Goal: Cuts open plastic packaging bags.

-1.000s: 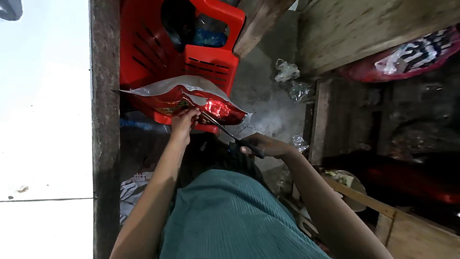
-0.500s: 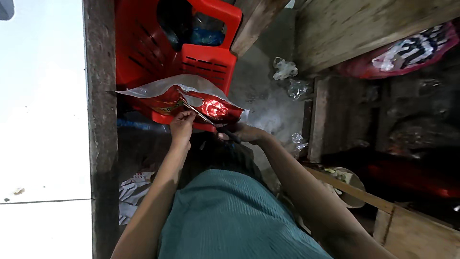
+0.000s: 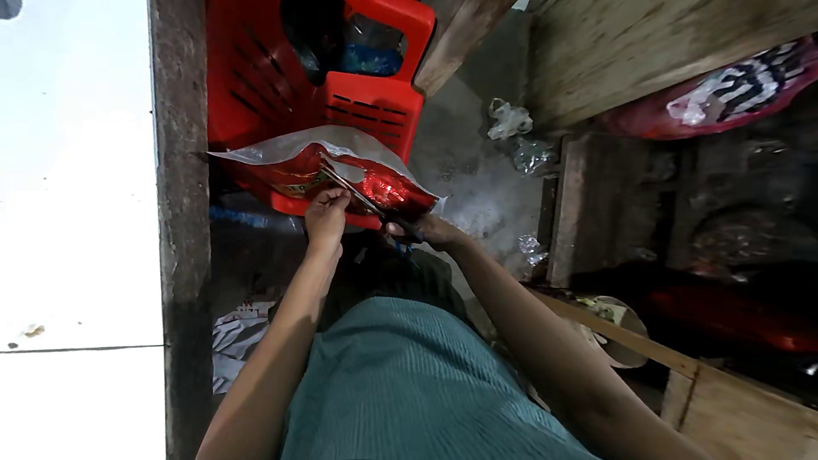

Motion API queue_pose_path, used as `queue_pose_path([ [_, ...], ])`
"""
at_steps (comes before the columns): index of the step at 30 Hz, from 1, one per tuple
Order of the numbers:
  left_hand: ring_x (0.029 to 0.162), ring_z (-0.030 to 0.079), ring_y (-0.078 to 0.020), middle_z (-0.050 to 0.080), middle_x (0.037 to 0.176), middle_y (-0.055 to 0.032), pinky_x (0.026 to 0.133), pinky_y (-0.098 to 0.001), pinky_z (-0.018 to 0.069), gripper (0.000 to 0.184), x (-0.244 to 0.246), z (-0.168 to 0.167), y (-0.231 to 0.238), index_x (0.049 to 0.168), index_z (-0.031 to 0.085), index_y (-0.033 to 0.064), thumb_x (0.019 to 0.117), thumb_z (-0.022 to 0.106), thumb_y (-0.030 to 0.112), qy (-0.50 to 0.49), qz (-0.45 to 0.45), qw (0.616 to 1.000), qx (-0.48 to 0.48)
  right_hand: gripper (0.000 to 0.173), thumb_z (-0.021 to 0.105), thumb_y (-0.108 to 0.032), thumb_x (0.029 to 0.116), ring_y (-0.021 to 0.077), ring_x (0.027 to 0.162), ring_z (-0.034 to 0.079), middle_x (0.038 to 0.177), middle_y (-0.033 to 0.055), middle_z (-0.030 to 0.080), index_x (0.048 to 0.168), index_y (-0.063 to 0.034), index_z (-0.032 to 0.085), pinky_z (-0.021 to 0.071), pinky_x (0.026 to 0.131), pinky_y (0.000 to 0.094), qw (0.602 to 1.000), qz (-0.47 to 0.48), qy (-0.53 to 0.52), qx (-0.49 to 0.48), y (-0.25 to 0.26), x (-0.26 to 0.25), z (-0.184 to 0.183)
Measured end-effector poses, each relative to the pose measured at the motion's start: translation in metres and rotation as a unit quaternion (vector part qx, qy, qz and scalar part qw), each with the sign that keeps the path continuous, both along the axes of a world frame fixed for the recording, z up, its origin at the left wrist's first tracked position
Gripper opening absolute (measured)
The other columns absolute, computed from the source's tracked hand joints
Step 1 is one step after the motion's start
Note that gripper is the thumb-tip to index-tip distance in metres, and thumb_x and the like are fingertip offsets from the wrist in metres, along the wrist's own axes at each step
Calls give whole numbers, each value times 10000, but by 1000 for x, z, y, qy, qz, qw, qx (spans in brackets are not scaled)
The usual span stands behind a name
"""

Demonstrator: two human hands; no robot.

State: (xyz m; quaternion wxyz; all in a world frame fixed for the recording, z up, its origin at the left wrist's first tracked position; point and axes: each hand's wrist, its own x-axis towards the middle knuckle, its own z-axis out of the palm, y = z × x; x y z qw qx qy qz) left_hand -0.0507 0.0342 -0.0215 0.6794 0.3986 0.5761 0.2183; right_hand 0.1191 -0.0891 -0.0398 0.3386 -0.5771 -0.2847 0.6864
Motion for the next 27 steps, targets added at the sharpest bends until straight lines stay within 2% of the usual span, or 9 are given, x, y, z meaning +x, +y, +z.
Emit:
queue_pose_path([
  [5,791,598,-41,639,848,6,798,-215,508,34,1,-2,-1,937,652,15,969,641,10,-18,-1,1000,3,248,737,-371,907,-11,501,491,624,-104,574,903,-129,685,417,476,162,999,-40,-3,-2,-7,-4,-4],
  [12,787,587,-44,626,878,14,799,-226,509,58,-12,-1,-7,1005,647,19,1004,603,57,-47,-35,997,-48,223,674,-307,955,-7,522,544,647,-89,623,930,-87,701,473,502,165,999,-42,14,-15,-10,-1,4],
  [15,762,582,-84,617,865,-19,774,-278,520,161,-47,2,0,1042,658,4,1035,567,137,55,-180,981,-49,351,672,-455,932,-11,540,541,648,-101,604,943,-105,700,473,523,165,999,26,30,-21,-15,8,14],
  [18,966,653,-389,686,1042,-247,868,-599,498,377,-97,0,9,1107,697,-36,1048,578,317,324,-448,833,-3,609,665,-740,814,-22,627,547,748,-107,617,969,-152,673,471,591,157,993,111,6,-33,-34,22,29],
  [20,1271,541,-491,592,1333,-309,1046,-705,358,557,-106,-3,9,1334,589,-26,1028,577,438,447,-528,719,-69,682,690,-795,744,-27,636,548,777,-108,619,995,-162,666,469,588,147,990,124,-8,-60,-52,31,40],
  [21,1316,508,-485,567,1381,-300,1081,-702,331,580,-109,-9,9,1378,569,-13,1018,595,442,440,-526,723,-77,701,693,-802,738,-24,645,547,784,-103,618,1010,-156,666,463,592,148,989,130,-9,-64,-59,35,44],
  [23,1181,618,-422,663,1231,-261,1026,-638,444,433,-105,-20,12,1248,671,-18,1021,629,348,326,-458,826,-19,716,705,-804,726,-32,645,538,779,-105,615,1018,-152,668,451,594,142,989,131,-19,-68,-68,40,51],
  [25,1060,680,-282,720,1109,-176,990,-499,516,303,-76,-18,9,1161,706,-22,1027,624,237,171,-303,937,6,697,718,-788,728,-32,649,538,777,-103,608,1008,-152,667,454,598,140,989,127,-24,-71,-73,41,57],
  [27,891,659,-125,707,1012,-72,840,-314,543,259,-37,-4,7,1167,672,-1,1044,585,209,55,-139,988,-43,705,714,-797,728,-20,662,555,780,-96,620,1006,-150,681,466,609,149,991,116,-30,-62,-73,40,64],
])
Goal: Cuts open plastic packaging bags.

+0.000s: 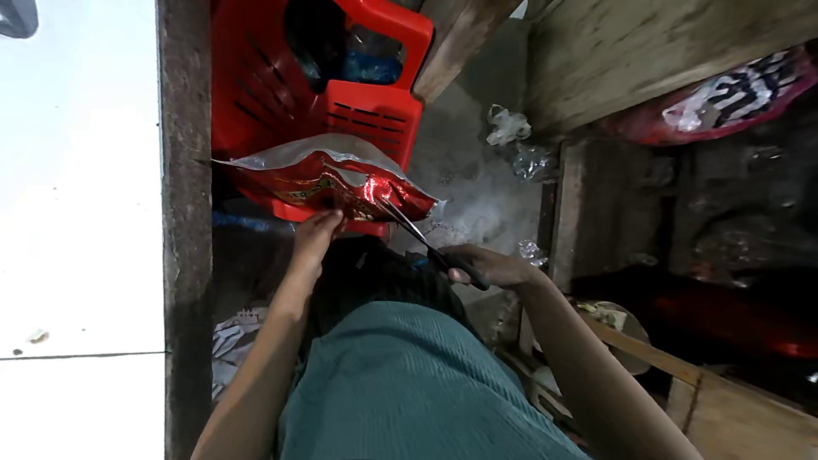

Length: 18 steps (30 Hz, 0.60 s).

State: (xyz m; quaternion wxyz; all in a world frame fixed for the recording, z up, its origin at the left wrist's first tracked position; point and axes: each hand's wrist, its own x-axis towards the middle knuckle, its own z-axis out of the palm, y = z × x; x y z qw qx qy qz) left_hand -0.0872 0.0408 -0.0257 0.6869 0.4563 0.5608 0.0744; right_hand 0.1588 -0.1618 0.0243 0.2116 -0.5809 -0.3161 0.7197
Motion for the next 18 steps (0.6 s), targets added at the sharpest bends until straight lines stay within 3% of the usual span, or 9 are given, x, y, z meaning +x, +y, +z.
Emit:
queue_pose_path([
  [4,936,650,-128,695,1058,-72,829,-306,530,275,44,17,8,1189,668,18,1014,639,228,-29,180,980,-81,688,696,-798,745,-10,650,585,765,-90,653,972,-149,698,481,588,150,996,-59,-7,72,12,-6,12],
  [6,924,646,-139,702,1027,-69,810,-325,523,265,53,20,11,1133,697,27,969,705,236,-3,209,974,-89,665,693,-773,771,13,696,640,788,-77,683,987,-144,691,540,638,172,990,-86,7,116,22,-12,18],
  [8,885,635,-146,699,967,-57,784,-348,523,238,58,19,12,1058,718,52,927,756,247,18,214,973,-87,651,699,-744,790,19,705,639,805,-66,693,1004,-130,685,534,635,178,982,-108,9,157,32,-18,20],
  [10,927,626,-192,693,986,-89,820,-411,515,247,63,17,15,1050,720,42,902,783,229,20,223,971,-86,633,718,-707,805,14,720,635,829,-62,695,1015,-111,685,533,641,177,974,-125,-4,188,45,-22,22],
  [16,1073,641,-296,665,1179,-195,903,-498,538,519,88,6,28,1265,608,-8,818,841,119,52,227,970,-67,685,738,-755,731,-21,719,628,949,-62,753,1016,-135,676,507,631,162,975,-122,-72,171,73,-25,30],
  [18,1087,626,-306,650,1199,-205,914,-504,525,535,92,4,31,1296,582,-17,843,821,138,57,214,972,-81,688,727,-750,747,-8,712,630,946,-46,753,1017,-119,677,508,622,167,979,-103,-62,162,69,-22,33],
])
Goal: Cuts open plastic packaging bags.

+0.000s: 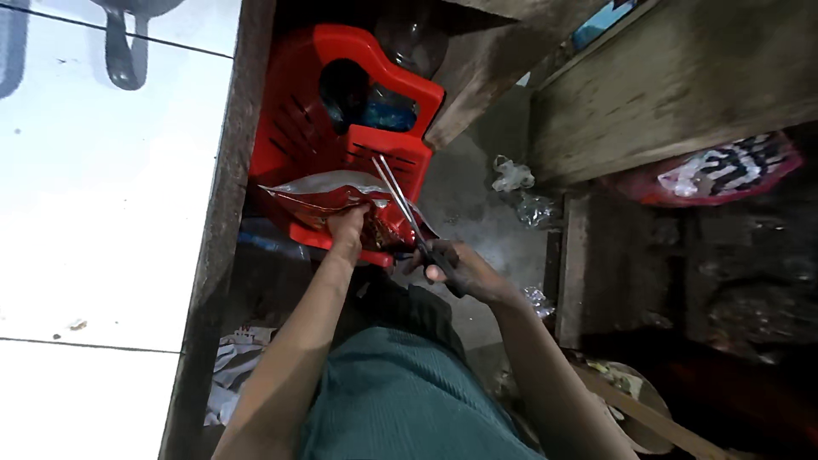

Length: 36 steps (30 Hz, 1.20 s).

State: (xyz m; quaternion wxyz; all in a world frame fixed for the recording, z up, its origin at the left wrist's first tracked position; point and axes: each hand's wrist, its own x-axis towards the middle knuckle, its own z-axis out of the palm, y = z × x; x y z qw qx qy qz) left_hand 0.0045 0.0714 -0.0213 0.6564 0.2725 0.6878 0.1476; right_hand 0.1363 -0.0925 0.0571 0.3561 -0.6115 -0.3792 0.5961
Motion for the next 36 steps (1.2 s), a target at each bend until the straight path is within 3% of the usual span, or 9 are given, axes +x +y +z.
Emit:
queue_pose_path([
  [5,1075,604,-311,624,1185,-224,926,-509,510,368,-5,1,-7,1257,591,-42,1001,649,216,-28,-36,998,35,668,714,-777,748,-5,604,565,776,-72,677,993,-156,705,461,526,149,994,66,45,-74,-24,14,-3],
  [7,938,603,-263,626,1035,-199,855,-459,515,326,-12,0,-12,1129,616,-64,1049,571,248,-33,-57,996,61,663,730,-775,733,14,615,578,754,-55,668,953,-150,707,478,564,174,987,76,46,-133,-32,18,-7],
  [9,926,616,-256,640,1015,-194,848,-459,526,281,-25,-3,-15,1098,635,-71,1049,549,192,-53,-67,993,84,635,722,-750,759,16,603,580,748,-48,675,928,-139,692,479,568,172,978,97,39,-178,-37,20,-10],
  [13,962,626,-181,613,1114,-152,868,-360,544,223,-49,2,-22,1226,556,-59,1063,472,69,-118,-80,987,68,469,668,-581,913,6,605,572,737,-59,640,949,-114,669,488,582,166,969,143,33,-199,-42,20,-20],
  [16,1022,604,-188,596,1185,-154,918,-374,520,252,-58,3,-23,1277,544,-50,1057,495,63,-117,-88,988,39,341,599,-385,1016,19,615,568,727,-41,621,975,-52,657,495,603,187,961,162,37,-222,-29,13,-18],
  [21,1093,584,-223,586,1245,-174,961,-414,499,241,-60,-1,-23,1264,555,-51,1050,511,52,-112,-94,988,42,327,619,-371,1011,12,648,570,749,-43,615,987,-47,658,504,647,196,964,158,35,-211,-21,10,-35],
  [25,1020,604,-187,620,1154,-133,889,-400,526,192,-64,-5,-22,1198,602,-24,1040,549,71,-110,-101,987,57,278,692,-302,975,32,612,528,698,-28,575,913,-32,669,472,618,226,973,140,-49,-179,-6,3,-36],
  [29,1019,590,-178,620,1157,-121,880,-388,512,195,-62,-3,-21,1201,610,-12,1021,578,55,-100,-88,990,51,353,708,-350,973,151,753,576,840,80,641,1009,1,696,493,757,383,956,151,-127,-215,11,-3,-34],
  [36,957,568,-162,632,1088,-111,881,-362,477,188,-62,4,-12,1161,636,-29,1018,596,86,-77,-158,981,79,259,557,-259,1054,-2,553,514,695,-61,603,1001,-50,701,429,519,164,969,30,0,-246,2,1,-47],
])
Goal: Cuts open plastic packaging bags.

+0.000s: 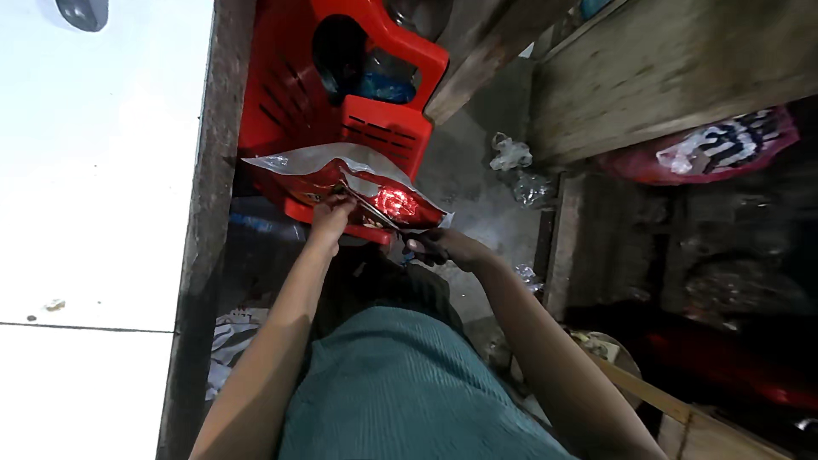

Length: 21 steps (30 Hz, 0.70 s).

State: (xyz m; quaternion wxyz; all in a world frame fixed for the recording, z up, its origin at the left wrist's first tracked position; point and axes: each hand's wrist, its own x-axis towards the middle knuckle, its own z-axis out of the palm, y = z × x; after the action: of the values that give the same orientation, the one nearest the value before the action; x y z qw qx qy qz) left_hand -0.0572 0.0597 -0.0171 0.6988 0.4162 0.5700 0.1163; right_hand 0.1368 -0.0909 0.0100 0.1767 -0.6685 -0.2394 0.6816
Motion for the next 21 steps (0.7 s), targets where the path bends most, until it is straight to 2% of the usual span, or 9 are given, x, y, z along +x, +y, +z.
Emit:
queue_pose_path([
  [2,976,571,-172,634,1121,-130,909,-369,470,200,1,2,3,1168,635,-48,1014,592,72,9,-22,1000,11,257,553,-269,1052,-12,570,510,721,-71,608,1037,-57,697,425,533,154,999,-25,21,6,-3,0,-7],
  [5,986,561,-178,627,1134,-137,907,-380,462,199,1,6,4,1170,633,-42,1019,586,80,23,-27,999,6,245,601,-309,1025,-9,581,505,719,-80,602,1028,-83,696,422,546,167,999,-44,8,18,0,-6,-13],
  [10,986,569,-193,634,1104,-139,896,-409,467,198,3,12,3,1154,641,-36,1009,598,92,61,-36,997,9,200,711,-261,965,0,584,553,725,-61,644,987,-63,722,472,544,177,992,-94,2,83,-3,-22,-26],
  [12,954,564,-173,638,1081,-121,884,-387,464,180,3,14,4,1131,643,-36,1008,598,88,64,-43,997,16,205,748,-245,942,7,575,563,718,-47,659,981,-44,733,485,541,186,991,-106,-4,85,-3,-26,-28],
  [16,922,568,-158,649,1055,-110,860,-371,471,165,3,17,7,1103,660,-30,1009,600,91,77,-69,994,23,157,741,-205,942,2,560,569,689,-59,650,933,-49,720,493,534,181,991,-109,-6,81,-3,-27,-27],
  [21,902,564,-195,634,1042,-154,819,-403,475,207,4,16,12,1117,665,-44,1009,604,122,105,-120,986,45,138,773,-163,914,6,548,570,686,-47,657,925,-35,722,503,526,189,987,-121,1,107,-6,-28,-30],
])
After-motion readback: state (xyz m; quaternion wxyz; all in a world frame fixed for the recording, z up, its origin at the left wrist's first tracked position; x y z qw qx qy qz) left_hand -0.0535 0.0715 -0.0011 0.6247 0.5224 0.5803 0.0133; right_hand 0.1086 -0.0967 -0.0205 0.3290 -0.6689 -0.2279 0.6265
